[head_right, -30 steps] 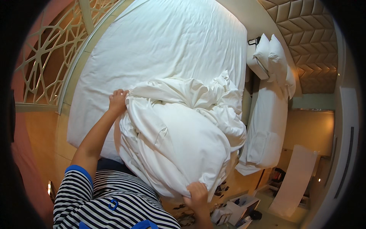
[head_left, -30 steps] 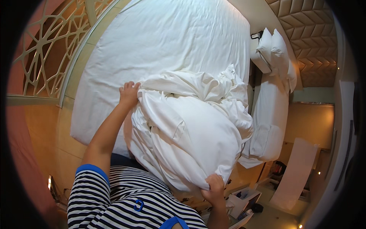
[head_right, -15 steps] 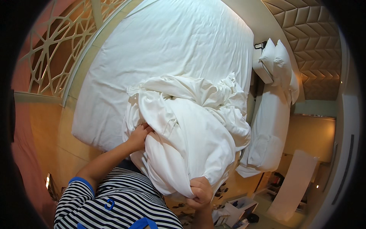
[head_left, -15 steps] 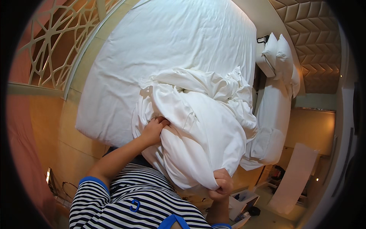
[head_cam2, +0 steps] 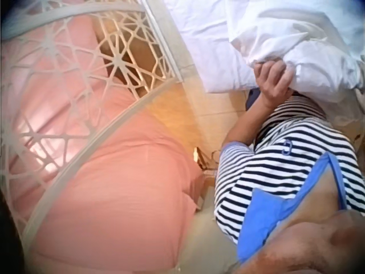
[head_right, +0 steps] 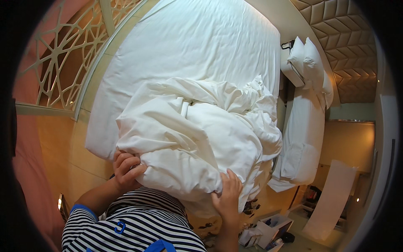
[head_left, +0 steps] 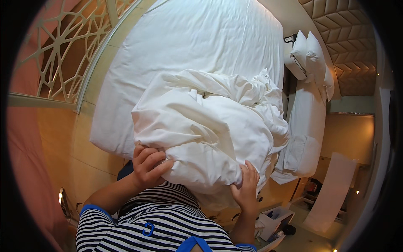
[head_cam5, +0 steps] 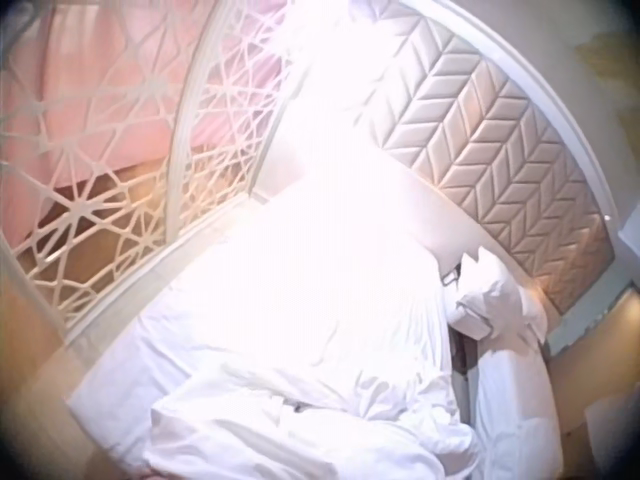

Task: The person spreads and smooths a white duvet over a bed, repeatedly lifting, shaking, and repositioning the fabric to cover the mattress evenly. The person adjusts the duvet edges and corners, ensuring it lies flat across the surface.

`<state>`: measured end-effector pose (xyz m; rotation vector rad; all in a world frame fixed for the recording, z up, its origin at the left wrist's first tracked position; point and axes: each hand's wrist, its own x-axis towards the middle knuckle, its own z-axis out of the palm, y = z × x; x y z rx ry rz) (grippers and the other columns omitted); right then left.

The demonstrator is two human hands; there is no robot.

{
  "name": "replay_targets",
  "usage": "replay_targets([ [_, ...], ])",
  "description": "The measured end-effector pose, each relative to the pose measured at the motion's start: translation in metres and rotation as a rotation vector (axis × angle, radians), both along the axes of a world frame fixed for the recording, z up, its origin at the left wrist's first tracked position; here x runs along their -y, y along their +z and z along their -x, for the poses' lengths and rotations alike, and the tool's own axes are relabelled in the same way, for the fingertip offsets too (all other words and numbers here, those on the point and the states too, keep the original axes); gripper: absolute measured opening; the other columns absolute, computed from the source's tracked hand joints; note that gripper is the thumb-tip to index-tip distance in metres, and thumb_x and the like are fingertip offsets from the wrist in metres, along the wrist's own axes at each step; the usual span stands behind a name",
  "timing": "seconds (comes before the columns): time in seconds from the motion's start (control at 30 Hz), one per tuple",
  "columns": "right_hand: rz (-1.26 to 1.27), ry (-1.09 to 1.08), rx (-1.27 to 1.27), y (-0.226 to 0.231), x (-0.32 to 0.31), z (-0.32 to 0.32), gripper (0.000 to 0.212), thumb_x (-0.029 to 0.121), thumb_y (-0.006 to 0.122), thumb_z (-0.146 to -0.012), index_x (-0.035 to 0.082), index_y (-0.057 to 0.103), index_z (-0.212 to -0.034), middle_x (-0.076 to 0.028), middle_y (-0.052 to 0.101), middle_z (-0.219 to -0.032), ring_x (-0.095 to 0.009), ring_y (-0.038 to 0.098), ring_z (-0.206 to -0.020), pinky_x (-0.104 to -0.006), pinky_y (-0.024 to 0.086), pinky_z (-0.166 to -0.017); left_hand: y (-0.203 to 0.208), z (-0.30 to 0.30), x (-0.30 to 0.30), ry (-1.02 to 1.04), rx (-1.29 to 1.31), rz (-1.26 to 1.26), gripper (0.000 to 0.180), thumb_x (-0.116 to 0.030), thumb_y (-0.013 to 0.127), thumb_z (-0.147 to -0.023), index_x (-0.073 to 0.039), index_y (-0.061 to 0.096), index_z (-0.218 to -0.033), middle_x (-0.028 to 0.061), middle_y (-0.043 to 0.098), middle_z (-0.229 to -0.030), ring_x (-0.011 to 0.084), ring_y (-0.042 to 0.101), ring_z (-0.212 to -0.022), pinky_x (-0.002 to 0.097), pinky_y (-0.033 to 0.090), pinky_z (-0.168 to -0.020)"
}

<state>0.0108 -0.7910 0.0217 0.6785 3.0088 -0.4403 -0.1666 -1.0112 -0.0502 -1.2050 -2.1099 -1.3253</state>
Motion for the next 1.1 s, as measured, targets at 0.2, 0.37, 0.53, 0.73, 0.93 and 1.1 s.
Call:
replay_targets([
  [0.2, 0.312, 0.294, -0.166, 0.025, 0.076, 0.067, 0.058, 0.007, 0.064, -0.055, -0.006, 0.041, -0.106, -0.022, 0.046, -0.101, -0.037, 0.045, -0.091, -0.0392, 0.036, -0.079, 0.015, -0.014, 0.006, -0.112, -0.057, -0.036, 0.025, -0.016, 0.056, -0.056, -0.014, 0.059, -0.081, -0.0009, 0.052, -0.074, 0.0129, 0.048, -0.065, 0.0292, 0.036, -0.065],
  [0.37, 0.204, 0.170, -0.376, -0.016, 0.093, 0.067, 0.043, 0.015, 0.068, -0.056, -0.002, 0.050, -0.090, -0.019, 0.052, -0.082, -0.035, 0.051, -0.073, -0.0377, 0.042, -0.063, 0.018, -0.017, 0.015, -0.195, 0.014, 0.020, 0.030, -0.023, 0.062, -0.057, -0.013, 0.058, -0.085, 0.0006, 0.052, -0.081, 0.0162, 0.048, -0.076, 0.0368, 0.035, -0.079],
  [0.53, 0.216, -0.005, -0.606, -0.014, 0.105, 0.055, 0.028, 0.004, 0.067, -0.057, 0.001, 0.050, -0.079, -0.011, 0.053, -0.074, -0.022, 0.052, -0.064, -0.0259, 0.041, -0.059, 0.012, 0.000, 0.034, -0.147, 0.564, -0.169, 0.052, -0.026, 0.068, -0.059, -0.007, 0.047, -0.101, 0.0087, 0.048, -0.097, 0.0276, 0.043, -0.094, 0.0430, 0.027, -0.090],
  [0.73, 0.233, -0.095, -0.642, 0.001, 0.121, 0.046, 0.024, -0.004, 0.062, -0.057, 0.002, 0.045, -0.073, -0.008, 0.050, -0.076, -0.016, 0.048, -0.064, -0.0211, 0.038, -0.058, 0.026, 0.005, 0.025, -0.229, 0.555, 0.019, 0.032, -0.009, 0.061, -0.062, -0.002, 0.048, -0.090, 0.0144, 0.052, -0.086, 0.0304, 0.052, -0.075, 0.0329, 0.043, -0.067],
  [0.93, 0.205, -0.094, -0.743, 0.024, 0.117, 0.025, 0.019, -0.006, 0.058, -0.061, 0.003, 0.042, -0.069, -0.008, 0.048, -0.074, -0.016, 0.046, -0.066, -0.0214, 0.037, -0.060, 0.017, 0.013, 0.014, -0.259, 1.229, -0.233, 0.011, -0.007, 0.043, -0.077, -0.001, 0.049, -0.084, 0.0064, 0.054, -0.073, 0.0162, 0.052, -0.062, 0.0280, 0.042, -0.056],
  [1.1, 0.231, -0.048, -0.954, 0.019, 0.107, 0.014, 0.020, -0.003, 0.058, -0.065, 0.004, 0.039, -0.066, -0.008, 0.045, -0.073, -0.019, 0.047, -0.069, -0.0276, 0.039, -0.065, 0.008, 0.006, 0.013, -0.589, 1.825, -0.383, 0.026, -0.011, 0.043, -0.078, -0.001, 0.043, -0.101, 0.0067, 0.049, -0.090, 0.0128, 0.047, -0.086, 0.0238, 0.040, -0.075],
])
